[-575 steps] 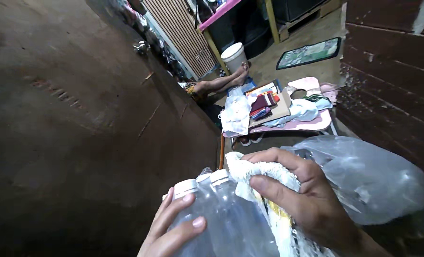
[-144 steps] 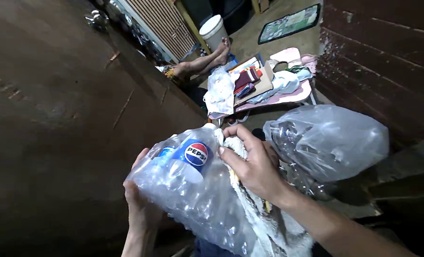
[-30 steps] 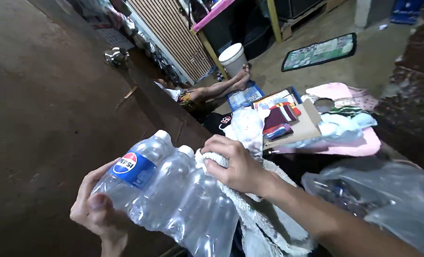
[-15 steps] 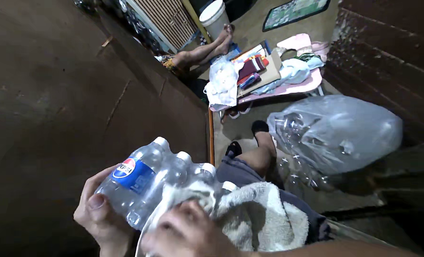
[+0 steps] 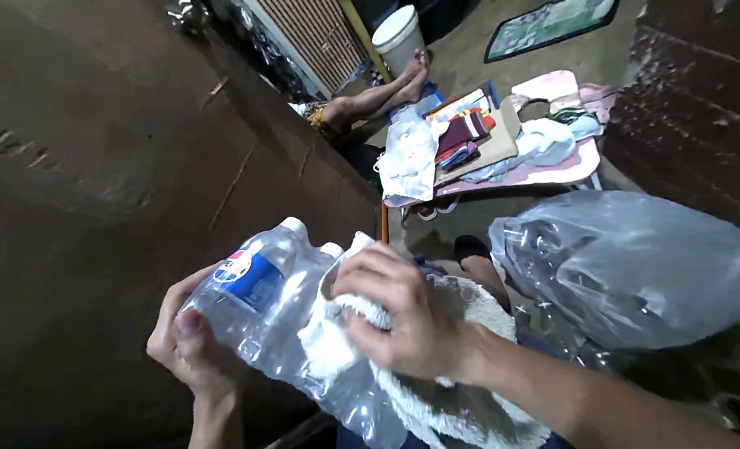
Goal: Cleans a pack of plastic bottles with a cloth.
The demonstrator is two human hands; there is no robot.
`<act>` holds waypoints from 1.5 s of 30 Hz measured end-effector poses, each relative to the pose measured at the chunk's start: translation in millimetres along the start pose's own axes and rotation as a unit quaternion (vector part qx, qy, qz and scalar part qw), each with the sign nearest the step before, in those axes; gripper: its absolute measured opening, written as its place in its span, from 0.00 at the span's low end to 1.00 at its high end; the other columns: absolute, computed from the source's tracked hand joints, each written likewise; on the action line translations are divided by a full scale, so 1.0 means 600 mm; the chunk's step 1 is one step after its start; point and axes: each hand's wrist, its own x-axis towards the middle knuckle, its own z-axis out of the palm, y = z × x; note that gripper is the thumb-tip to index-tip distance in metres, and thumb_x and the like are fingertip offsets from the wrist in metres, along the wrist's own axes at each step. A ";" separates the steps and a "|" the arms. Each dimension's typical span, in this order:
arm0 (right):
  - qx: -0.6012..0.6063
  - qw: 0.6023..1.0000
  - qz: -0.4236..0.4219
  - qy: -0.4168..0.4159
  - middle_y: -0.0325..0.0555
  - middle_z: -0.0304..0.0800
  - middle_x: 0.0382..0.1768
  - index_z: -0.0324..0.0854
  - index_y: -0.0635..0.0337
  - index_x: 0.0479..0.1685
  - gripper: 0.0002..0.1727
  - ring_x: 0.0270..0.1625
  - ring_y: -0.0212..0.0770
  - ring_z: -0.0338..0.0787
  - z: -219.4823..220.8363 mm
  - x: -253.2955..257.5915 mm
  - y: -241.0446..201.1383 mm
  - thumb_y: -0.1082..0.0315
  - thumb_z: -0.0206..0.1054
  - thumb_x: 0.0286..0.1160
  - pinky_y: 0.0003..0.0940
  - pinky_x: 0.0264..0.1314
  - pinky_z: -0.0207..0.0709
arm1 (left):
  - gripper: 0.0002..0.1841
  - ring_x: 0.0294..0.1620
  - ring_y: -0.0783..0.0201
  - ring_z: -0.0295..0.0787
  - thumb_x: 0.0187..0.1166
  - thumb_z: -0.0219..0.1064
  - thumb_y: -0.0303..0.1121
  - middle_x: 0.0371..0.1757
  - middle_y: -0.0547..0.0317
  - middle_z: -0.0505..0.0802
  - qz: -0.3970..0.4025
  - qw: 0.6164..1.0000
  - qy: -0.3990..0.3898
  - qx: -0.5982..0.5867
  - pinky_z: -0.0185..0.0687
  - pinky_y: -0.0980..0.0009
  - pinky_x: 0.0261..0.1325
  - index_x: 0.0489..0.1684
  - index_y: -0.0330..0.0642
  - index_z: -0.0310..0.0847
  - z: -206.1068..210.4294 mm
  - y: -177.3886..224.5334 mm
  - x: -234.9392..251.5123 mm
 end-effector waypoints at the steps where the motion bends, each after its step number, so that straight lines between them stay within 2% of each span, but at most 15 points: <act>1: -0.007 1.000 0.017 0.012 0.40 0.92 0.45 0.93 0.57 0.39 0.10 0.55 0.40 0.87 -0.006 0.022 0.033 0.65 0.68 0.65 0.39 0.56 0.82 | 0.32 0.56 0.82 0.88 0.86 0.51 0.63 0.53 0.79 0.92 0.001 1.000 0.008 0.001 0.84 0.79 0.63 0.55 0.41 0.84 0.013 -0.013 0.018; 5: -0.069 0.995 0.062 0.039 0.42 0.91 0.43 0.91 0.57 0.38 0.11 0.52 0.42 0.87 -0.024 0.109 0.152 0.64 0.65 0.68 0.39 0.55 0.80 | 0.33 0.58 0.79 0.88 0.83 0.53 0.65 0.55 0.77 0.92 0.019 1.000 0.017 -0.018 0.84 0.77 0.64 0.56 0.42 0.84 0.068 -0.074 0.095; 8: -0.098 0.992 0.062 0.045 0.40 0.91 0.43 0.91 0.56 0.39 0.12 0.52 0.41 0.86 -0.024 0.171 0.207 0.62 0.64 0.68 0.40 0.53 0.81 | 0.33 0.60 0.76 0.88 0.83 0.53 0.66 0.57 0.74 0.92 0.034 0.999 0.012 -0.029 0.83 0.75 0.66 0.58 0.43 0.83 0.089 -0.135 0.152; 13: -0.134 0.989 0.059 0.017 0.38 0.89 0.46 0.89 0.53 0.44 0.11 0.57 0.41 0.85 -0.007 0.254 0.243 0.61 0.64 0.71 0.42 0.56 0.79 | 0.35 0.60 0.75 0.88 0.82 0.52 0.68 0.58 0.72 0.92 0.066 0.997 0.009 -0.034 0.82 0.74 0.67 0.61 0.44 0.83 0.114 -0.235 0.233; 18: -0.138 0.990 -0.019 0.019 0.40 0.91 0.51 0.90 0.50 0.44 0.11 0.59 0.44 0.87 0.020 0.306 0.250 0.60 0.67 0.68 0.48 0.59 0.79 | 0.35 0.62 0.79 0.86 0.84 0.52 0.66 0.59 0.74 0.91 0.076 0.997 0.019 -0.014 0.80 0.76 0.68 0.62 0.40 0.80 0.152 -0.261 0.304; 20: -0.122 0.991 -0.051 0.023 0.43 0.93 0.51 0.92 0.49 0.43 0.10 0.58 0.47 0.88 0.036 0.306 0.242 0.60 0.68 0.70 0.50 0.61 0.78 | 0.35 0.62 0.80 0.85 0.85 0.49 0.65 0.59 0.75 0.91 0.096 0.995 0.020 0.002 0.81 0.76 0.68 0.61 0.40 0.80 0.169 -0.267 0.323; 23: -0.084 0.992 -0.097 -0.019 0.43 0.93 0.47 0.93 0.49 0.41 0.10 0.57 0.48 0.88 0.052 0.294 0.233 0.62 0.66 0.71 0.49 0.66 0.73 | 0.36 0.61 0.81 0.85 0.88 0.46 0.64 0.58 0.70 0.90 0.112 0.993 0.016 0.032 0.81 0.77 0.66 0.62 0.34 0.79 0.200 -0.262 0.341; 26: -0.115 0.979 -0.159 -0.060 0.39 0.94 0.44 0.91 0.49 0.37 0.10 0.55 0.45 0.87 0.060 0.288 0.243 0.64 0.62 0.72 0.46 0.67 0.69 | 0.36 0.59 0.81 0.85 0.89 0.45 0.62 0.56 0.66 0.90 0.116 0.992 0.017 0.052 0.82 0.78 0.63 0.61 0.31 0.79 0.224 -0.259 0.348; 29: -0.116 0.970 -0.201 -0.074 0.38 0.93 0.42 0.91 0.49 0.36 0.09 0.54 0.45 0.87 0.049 0.299 0.258 0.62 0.64 0.70 0.46 0.64 0.70 | 0.37 0.59 0.82 0.85 0.89 0.45 0.62 0.56 0.66 0.90 0.091 0.994 0.012 0.056 0.82 0.78 0.64 0.61 0.30 0.78 0.227 -0.255 0.344; 32: -0.053 0.971 -0.216 -0.092 0.41 0.93 0.43 0.92 0.51 0.40 0.10 0.55 0.47 0.87 0.024 0.303 0.256 0.61 0.66 0.69 0.47 0.60 0.73 | 0.38 0.58 0.82 0.85 0.88 0.48 0.62 0.56 0.64 0.90 0.088 0.995 0.015 0.045 0.82 0.78 0.64 0.60 0.28 0.78 0.214 -0.245 0.330; 35: 0.019 0.977 -0.200 -0.075 0.44 0.94 0.43 0.92 0.55 0.42 0.10 0.55 0.48 0.88 0.008 0.282 0.235 0.64 0.66 0.71 0.47 0.58 0.75 | 0.33 0.60 0.81 0.85 0.88 0.48 0.62 0.57 0.72 0.90 0.112 0.993 0.017 0.014 0.82 0.77 0.65 0.61 0.37 0.80 0.193 -0.221 0.304; 38: 0.038 0.980 -0.188 -0.057 0.44 0.94 0.44 0.93 0.55 0.43 0.11 0.56 0.47 0.88 -0.001 0.247 0.200 0.64 0.66 0.72 0.46 0.59 0.76 | 0.29 0.61 0.85 0.85 0.85 0.50 0.65 0.59 0.85 0.90 0.103 0.995 0.011 -0.005 0.81 0.81 0.66 0.63 0.53 0.83 0.169 -0.177 0.270; 45: 0.060 0.986 -0.152 -0.042 0.44 0.95 0.44 0.92 0.58 0.43 0.10 0.56 0.44 0.88 -0.016 0.144 0.106 0.65 0.68 0.70 0.42 0.58 0.78 | 0.29 0.63 0.84 0.85 0.83 0.51 0.67 0.60 0.86 0.90 0.080 0.997 -0.003 -0.001 0.80 0.80 0.67 0.63 0.56 0.83 0.099 -0.087 0.156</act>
